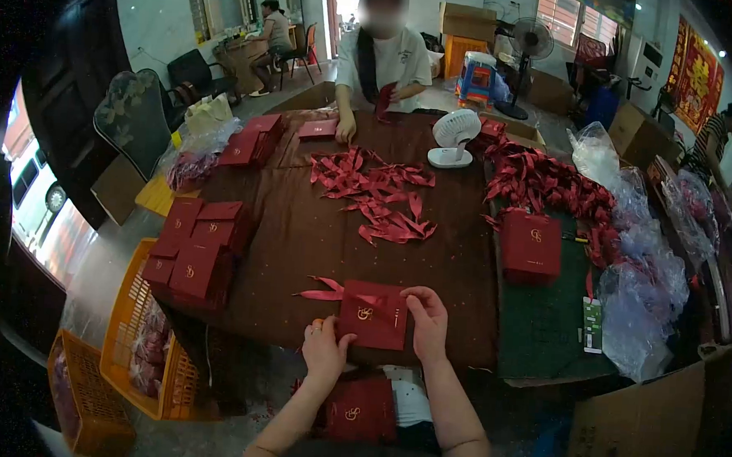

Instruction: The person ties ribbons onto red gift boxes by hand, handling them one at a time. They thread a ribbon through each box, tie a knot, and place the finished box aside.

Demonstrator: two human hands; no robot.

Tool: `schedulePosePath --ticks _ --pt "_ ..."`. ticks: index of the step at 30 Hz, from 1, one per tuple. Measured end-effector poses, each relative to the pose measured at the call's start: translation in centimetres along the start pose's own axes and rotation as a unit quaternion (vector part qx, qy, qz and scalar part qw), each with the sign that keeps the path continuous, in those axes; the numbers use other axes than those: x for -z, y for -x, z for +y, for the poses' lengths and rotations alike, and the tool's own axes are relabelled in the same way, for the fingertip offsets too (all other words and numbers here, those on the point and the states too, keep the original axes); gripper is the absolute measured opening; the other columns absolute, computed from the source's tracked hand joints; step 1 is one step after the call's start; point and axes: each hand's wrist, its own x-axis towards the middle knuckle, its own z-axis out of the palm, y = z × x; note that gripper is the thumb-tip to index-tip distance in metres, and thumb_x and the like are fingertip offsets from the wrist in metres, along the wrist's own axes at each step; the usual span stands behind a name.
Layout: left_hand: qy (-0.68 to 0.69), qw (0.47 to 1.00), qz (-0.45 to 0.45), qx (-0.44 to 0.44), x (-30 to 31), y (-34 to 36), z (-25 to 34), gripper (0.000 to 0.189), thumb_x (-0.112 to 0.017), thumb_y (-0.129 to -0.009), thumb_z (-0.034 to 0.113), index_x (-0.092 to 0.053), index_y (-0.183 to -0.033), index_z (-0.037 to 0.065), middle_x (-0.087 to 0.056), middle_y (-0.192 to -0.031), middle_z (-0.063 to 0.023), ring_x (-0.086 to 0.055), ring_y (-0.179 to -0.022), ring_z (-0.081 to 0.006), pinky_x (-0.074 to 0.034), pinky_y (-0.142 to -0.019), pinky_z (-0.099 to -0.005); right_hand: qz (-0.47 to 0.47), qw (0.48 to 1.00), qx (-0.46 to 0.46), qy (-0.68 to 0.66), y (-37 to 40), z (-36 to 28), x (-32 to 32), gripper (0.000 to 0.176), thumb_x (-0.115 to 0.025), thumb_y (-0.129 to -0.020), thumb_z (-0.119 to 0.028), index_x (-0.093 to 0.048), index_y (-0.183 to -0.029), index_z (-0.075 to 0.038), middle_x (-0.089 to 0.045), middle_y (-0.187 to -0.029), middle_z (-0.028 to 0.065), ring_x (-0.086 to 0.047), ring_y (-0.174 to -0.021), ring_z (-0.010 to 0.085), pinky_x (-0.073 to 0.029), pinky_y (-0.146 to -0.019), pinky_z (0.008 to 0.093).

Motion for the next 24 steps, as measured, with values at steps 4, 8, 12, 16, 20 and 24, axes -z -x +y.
schedulePosePath --ticks 4,8,12,16,20,24 --pt "0.088 0.996 0.012 0.024 0.1 -0.1 0.2 0.043 -0.081 -0.079 0.031 -0.061 -0.108 0.007 -0.06 -0.103 -0.0128 -0.057 -0.099 -0.0349 -0.051 -0.078 -0.0449 -0.121 0.897 0.159 0.394 1.1 0.4 -2.9 0.018 -0.062 -0.091 -0.002 -0.069 -0.107 -0.005 -0.062 -0.101 0.0073 -0.059 -0.097 0.0234 -0.048 -0.086 0.035" --pt "0.124 0.991 -0.03 0.046 0.4 -0.9 0.1 0.036 -0.081 -0.077 0.026 -0.06 -0.101 0.006 -0.061 -0.097 -0.0117 -0.058 -0.097 -0.0339 -0.049 -0.079 -0.0451 -0.2 0.798 0.226 0.521 2.0 3.9 -3.4 0.026 -0.066 -0.085 -0.001 -0.071 -0.109 -0.01 -0.061 -0.099 0.0087 -0.058 -0.097 0.0299 -0.046 -0.086 0.0423" --pt "0.169 0.985 -0.016 0.034 -0.1 -1.3 -1.1 0.028 -0.079 -0.079 0.023 -0.07 -0.099 0.005 -0.064 -0.09 -0.0134 -0.063 -0.09 -0.0348 -0.05 -0.08 -0.0453 -0.187 0.793 0.199 0.545 2.2 6.4 -2.9 0.02 -0.069 -0.085 -0.006 -0.069 -0.104 -0.01 -0.062 -0.097 0.0076 -0.06 -0.096 0.0291 -0.045 -0.086 0.0419" --pt "0.255 0.959 -0.066 0.108 -0.3 -1.7 -2.1 0.031 -0.078 -0.081 0.023 -0.075 -0.108 0.007 -0.069 -0.099 -0.0151 -0.067 -0.094 -0.0338 -0.053 -0.083 -0.0411 -0.18 0.771 0.21 0.573 2.0 6.2 -2.9 0.016 -0.07 -0.084 -0.007 -0.069 -0.099 -0.009 -0.062 -0.095 0.008 -0.06 -0.095 0.029 -0.045 -0.085 0.041" --pt "0.272 0.947 -0.09 0.143 0.8 -2.2 -1.6 0.032 -0.077 -0.082 0.021 -0.074 -0.11 0.005 -0.07 -0.098 -0.0152 -0.068 -0.09 -0.0315 -0.054 -0.082 -0.0393 -0.179 0.779 0.227 0.556 2.2 6.2 -2.9 0.015 -0.071 -0.082 -0.007 -0.069 -0.098 -0.008 -0.06 -0.092 0.008 -0.059 -0.094 0.0287 -0.045 -0.086 0.0412" --pt "0.283 0.941 -0.107 0.153 0.9 -2.4 -1.6 0.03 -0.076 -0.081 0.019 -0.074 -0.107 0.005 -0.069 -0.093 -0.0133 -0.069 -0.085 -0.028 -0.054 -0.078 -0.0387 -0.184 0.784 0.213 0.553 2.7 6.8 -2.6 0.015 -0.071 -0.082 -0.008 -0.069 -0.097 -0.007 -0.06 -0.093 0.0081 -0.059 -0.094 0.0287 -0.045 -0.087 0.0415"
